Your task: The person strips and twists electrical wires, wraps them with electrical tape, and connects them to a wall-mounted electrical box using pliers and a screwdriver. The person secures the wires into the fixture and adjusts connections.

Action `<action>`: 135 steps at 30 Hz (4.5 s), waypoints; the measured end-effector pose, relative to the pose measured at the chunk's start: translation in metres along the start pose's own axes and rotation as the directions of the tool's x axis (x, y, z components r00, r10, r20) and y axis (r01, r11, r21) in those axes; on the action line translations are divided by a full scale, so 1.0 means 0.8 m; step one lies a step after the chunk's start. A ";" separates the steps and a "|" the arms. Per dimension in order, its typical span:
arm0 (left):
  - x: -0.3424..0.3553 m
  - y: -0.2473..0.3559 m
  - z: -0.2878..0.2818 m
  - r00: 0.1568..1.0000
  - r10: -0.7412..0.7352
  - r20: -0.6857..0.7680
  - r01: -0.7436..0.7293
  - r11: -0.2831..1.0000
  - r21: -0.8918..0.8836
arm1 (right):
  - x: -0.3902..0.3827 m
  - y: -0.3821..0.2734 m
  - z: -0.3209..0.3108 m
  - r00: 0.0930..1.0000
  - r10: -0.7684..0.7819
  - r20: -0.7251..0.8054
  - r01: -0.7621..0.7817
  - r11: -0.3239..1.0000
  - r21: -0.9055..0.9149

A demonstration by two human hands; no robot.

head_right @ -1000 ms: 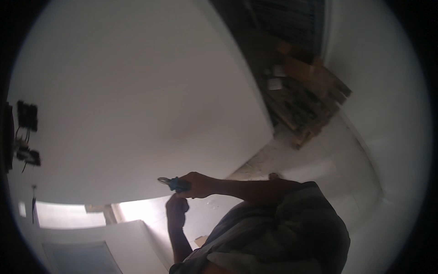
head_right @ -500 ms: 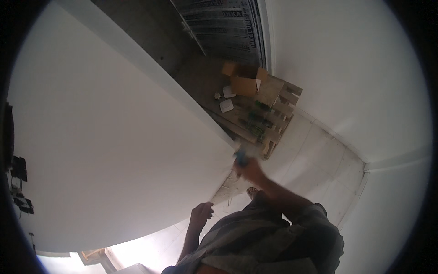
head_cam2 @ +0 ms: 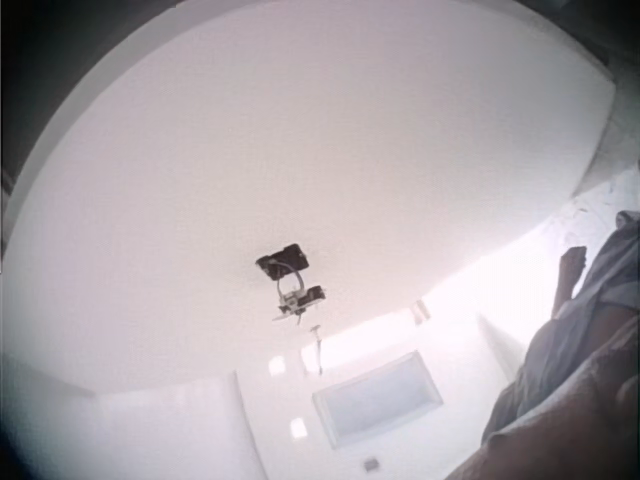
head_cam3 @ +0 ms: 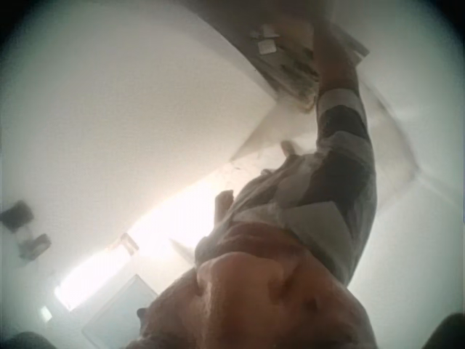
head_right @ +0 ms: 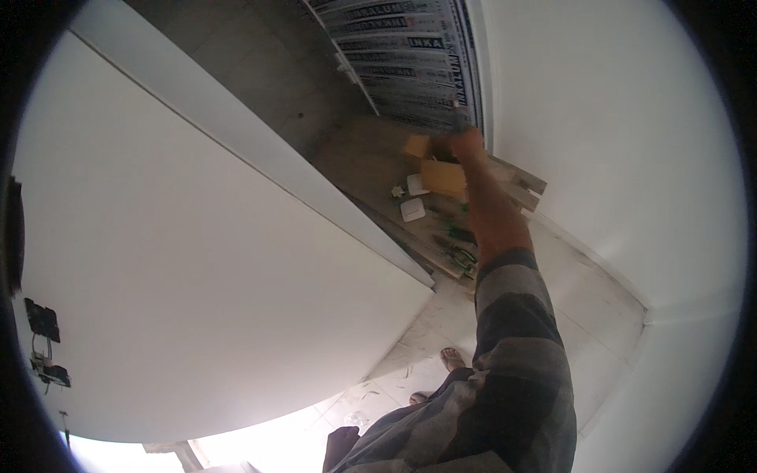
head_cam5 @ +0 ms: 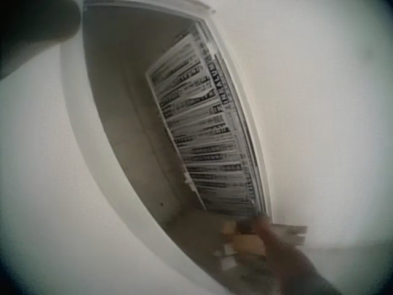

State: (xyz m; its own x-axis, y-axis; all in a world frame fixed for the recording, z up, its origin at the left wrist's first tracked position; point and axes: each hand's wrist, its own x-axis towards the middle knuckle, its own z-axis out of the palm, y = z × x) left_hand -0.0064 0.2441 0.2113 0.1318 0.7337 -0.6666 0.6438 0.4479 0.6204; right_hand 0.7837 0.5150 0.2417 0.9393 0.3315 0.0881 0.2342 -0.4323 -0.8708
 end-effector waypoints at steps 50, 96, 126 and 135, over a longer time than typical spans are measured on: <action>-0.251 0.555 -0.386 -0.652 0.731 -0.201 -0.318 -0.023 0.948 | -0.703 -0.091 -0.060 0.362 -0.342 0.867 -0.343 0.816 0.465; -0.344 0.535 -0.402 -0.225 0.947 -0.227 0.058 0.246 0.968 | -0.809 -0.634 -0.097 0.207 -0.947 0.247 -0.531 0.104 0.841; -0.359 0.583 -0.389 -0.030 0.992 -0.121 0.259 0.125 0.958 | -0.853 -0.664 -0.100 0.358 -0.904 0.233 -0.595 -0.029 0.803; -0.364 0.571 -0.388 -0.025 0.994 -0.106 0.211 0.108 0.971 | -0.848 -0.657 -0.094 0.292 -0.918 0.270 -0.586 0.052 0.809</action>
State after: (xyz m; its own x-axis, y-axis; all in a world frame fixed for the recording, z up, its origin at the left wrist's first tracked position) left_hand 0.0158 0.3940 0.8171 0.5573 0.4811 0.6768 0.8298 -0.2931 -0.4749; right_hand 0.0426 0.4544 0.6757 -0.0084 0.7198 0.6941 -0.7407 0.4618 -0.4879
